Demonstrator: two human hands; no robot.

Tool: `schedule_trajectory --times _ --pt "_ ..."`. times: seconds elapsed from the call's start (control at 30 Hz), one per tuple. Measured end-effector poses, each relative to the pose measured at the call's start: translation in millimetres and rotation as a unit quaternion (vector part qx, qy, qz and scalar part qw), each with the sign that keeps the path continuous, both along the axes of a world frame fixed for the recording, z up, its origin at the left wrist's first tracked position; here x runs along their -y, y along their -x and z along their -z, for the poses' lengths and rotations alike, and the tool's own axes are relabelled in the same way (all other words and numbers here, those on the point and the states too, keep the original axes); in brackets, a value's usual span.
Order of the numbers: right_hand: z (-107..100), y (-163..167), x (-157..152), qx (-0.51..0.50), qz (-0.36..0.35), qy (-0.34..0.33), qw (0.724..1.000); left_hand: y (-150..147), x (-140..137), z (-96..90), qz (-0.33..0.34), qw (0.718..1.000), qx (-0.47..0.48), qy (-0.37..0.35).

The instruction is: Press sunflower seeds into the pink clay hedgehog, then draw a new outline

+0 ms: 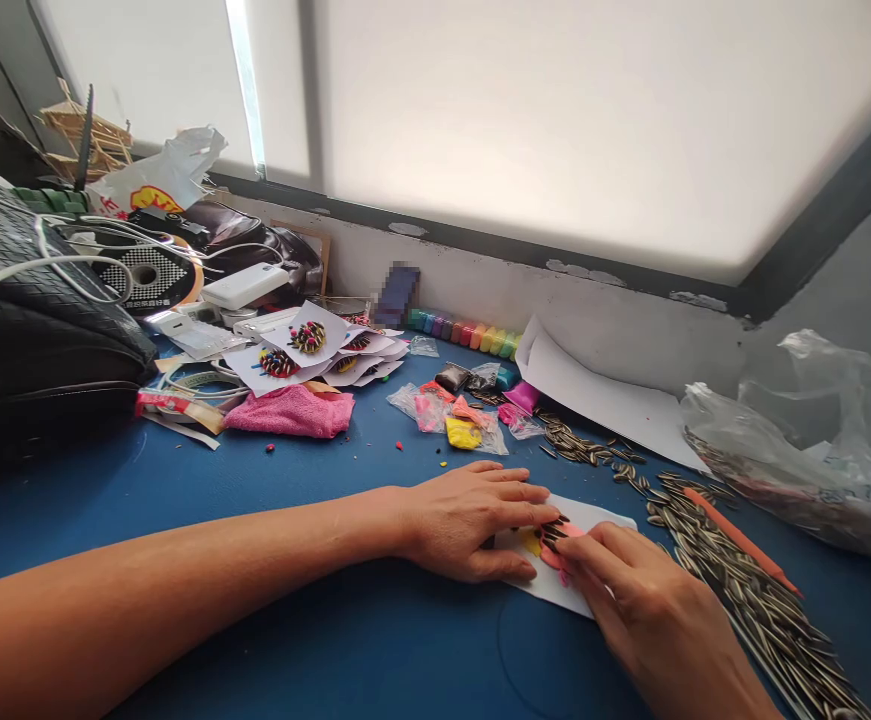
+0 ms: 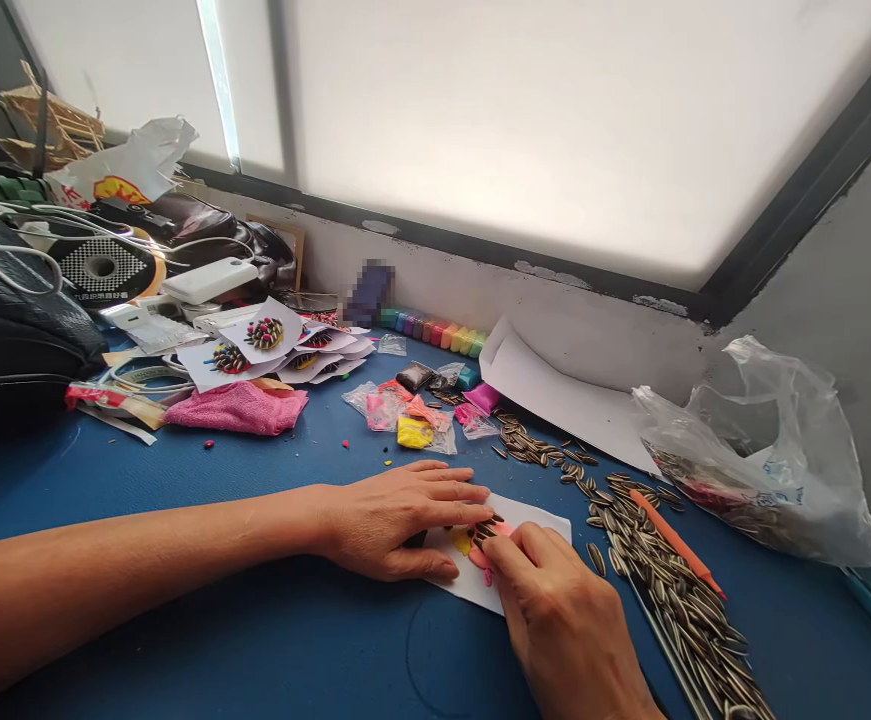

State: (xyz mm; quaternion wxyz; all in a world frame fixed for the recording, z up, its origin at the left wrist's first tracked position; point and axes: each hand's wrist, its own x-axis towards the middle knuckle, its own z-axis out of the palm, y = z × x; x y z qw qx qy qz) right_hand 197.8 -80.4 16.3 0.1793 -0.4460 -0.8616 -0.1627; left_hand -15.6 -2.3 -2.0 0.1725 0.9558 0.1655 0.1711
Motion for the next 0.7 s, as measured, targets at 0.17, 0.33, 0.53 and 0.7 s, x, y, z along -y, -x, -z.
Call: schedule_trajectory --times 0.17,0.33,0.53,0.7 --pt "-9.3 -8.4 0.7 -0.011 0.021 -0.020 1.000 -0.2 0.5 -0.7 -0.003 1.000 0.001 0.000" --pt "-19.3 -30.2 -11.5 -0.024 0.093 -0.030 0.995 -0.4 0.4 -1.2 -0.005 1.000 0.009 -0.011" --pt "-12.7 -56.1 -38.0 -0.060 0.169 0.036 0.983 -0.9 1.1 -2.4 -0.001 1.000 0.003 -0.019" --pt "-9.5 -51.0 -64.7 -0.046 0.204 0.090 0.974 -1.4 0.9 -2.0 -0.003 1.000 -0.007 -0.018"
